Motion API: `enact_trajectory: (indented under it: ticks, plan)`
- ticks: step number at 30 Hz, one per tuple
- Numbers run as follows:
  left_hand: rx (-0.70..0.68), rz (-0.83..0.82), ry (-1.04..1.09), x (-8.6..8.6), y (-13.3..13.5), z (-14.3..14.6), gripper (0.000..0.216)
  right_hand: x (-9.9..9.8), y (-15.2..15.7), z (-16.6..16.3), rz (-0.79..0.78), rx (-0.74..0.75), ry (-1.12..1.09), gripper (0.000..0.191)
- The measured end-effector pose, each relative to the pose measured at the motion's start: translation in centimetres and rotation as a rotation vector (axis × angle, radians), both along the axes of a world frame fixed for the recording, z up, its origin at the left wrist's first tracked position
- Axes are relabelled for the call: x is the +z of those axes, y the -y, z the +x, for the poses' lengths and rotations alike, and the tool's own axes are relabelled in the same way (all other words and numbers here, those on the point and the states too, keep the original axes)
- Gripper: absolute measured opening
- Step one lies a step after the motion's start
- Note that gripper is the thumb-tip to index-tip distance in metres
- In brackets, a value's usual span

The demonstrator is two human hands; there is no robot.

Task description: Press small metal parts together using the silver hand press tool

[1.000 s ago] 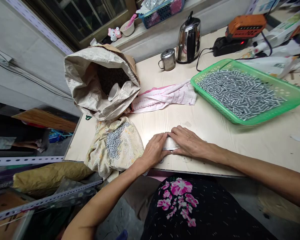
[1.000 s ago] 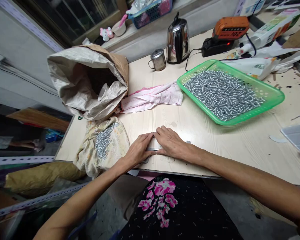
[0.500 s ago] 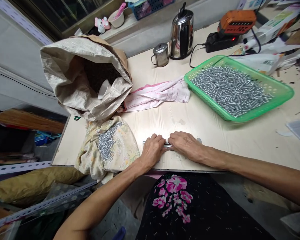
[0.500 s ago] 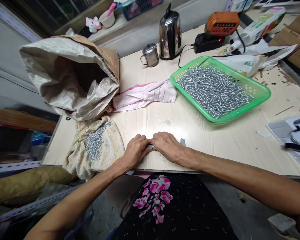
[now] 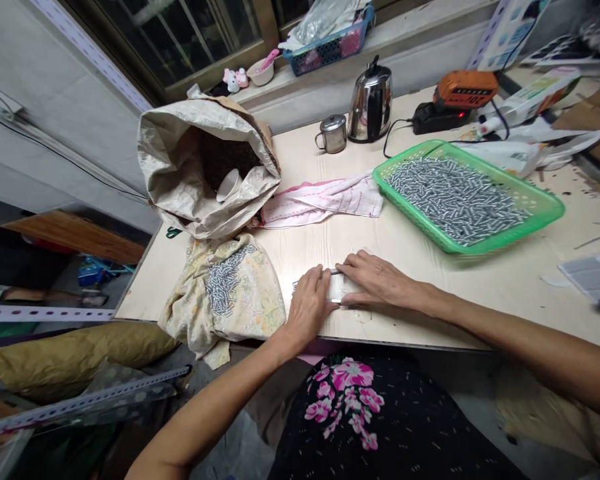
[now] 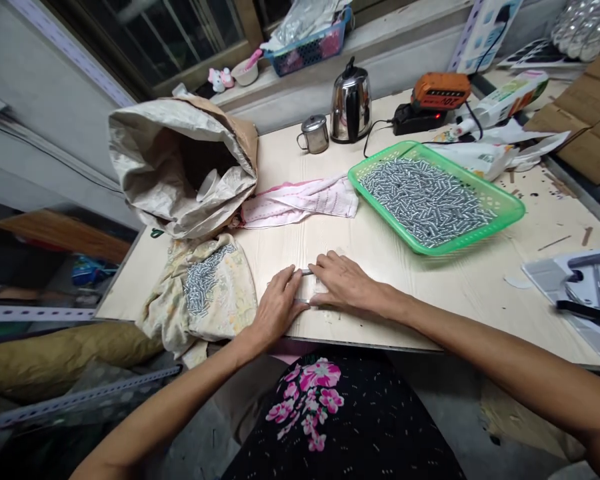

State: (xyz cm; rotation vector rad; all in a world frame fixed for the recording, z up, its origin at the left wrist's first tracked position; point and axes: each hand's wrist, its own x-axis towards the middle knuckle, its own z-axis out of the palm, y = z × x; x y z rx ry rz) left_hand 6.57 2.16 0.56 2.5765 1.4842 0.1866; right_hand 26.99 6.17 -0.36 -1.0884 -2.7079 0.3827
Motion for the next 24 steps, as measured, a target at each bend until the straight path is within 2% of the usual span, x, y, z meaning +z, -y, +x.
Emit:
enact_trajectory:
  ticks: [3,5,7,10,13,15,17,19,24]
  plan:
    - [-0.08,0.093,0.081,-1.4,2.6,0.3,0.057,-0.4,-0.9,0.4,-0.02,-0.019,-0.002,0.027]
    - [-0.139,0.075,0.113,-2.3,4.1,0.9,0.056,-0.8,-1.8,0.4,-0.002,-0.053,0.02,0.017]
    - [-0.17,0.034,0.132,-2.8,5.1,1.4,0.057,-0.9,-3.2,0.3,0.021,-0.065,0.037,0.014]
    - [-0.157,-0.013,0.164,-3.0,5.5,1.8,0.059,-0.3,-5.1,-0.4,0.033,-0.039,0.044,0.012]
    - [-0.149,-0.043,0.197,-2.8,5.3,1.7,0.062,1.0,-5.0,-2.4,0.074,-0.01,0.083,0.01]
    - [-0.151,-0.072,0.197,-2.8,5.3,1.6,0.064,1.6,-3.5,-4.4,0.082,0.123,0.093,0.008]
    - [-0.128,-0.107,0.168,-3.1,5.5,1.6,0.064,1.9,-1.8,-6.3,0.052,0.353,0.062,0.009]
    - [-0.1,-0.135,0.12,-3.5,5.7,1.6,0.063,1.7,-0.5,-7.8,0.021,0.521,-0.009,0.01]
    - [-0.098,-0.162,0.075,-4.3,6.3,1.7,0.062,0.6,-0.1,-10.4,-0.007,0.63,-0.004,0.015]
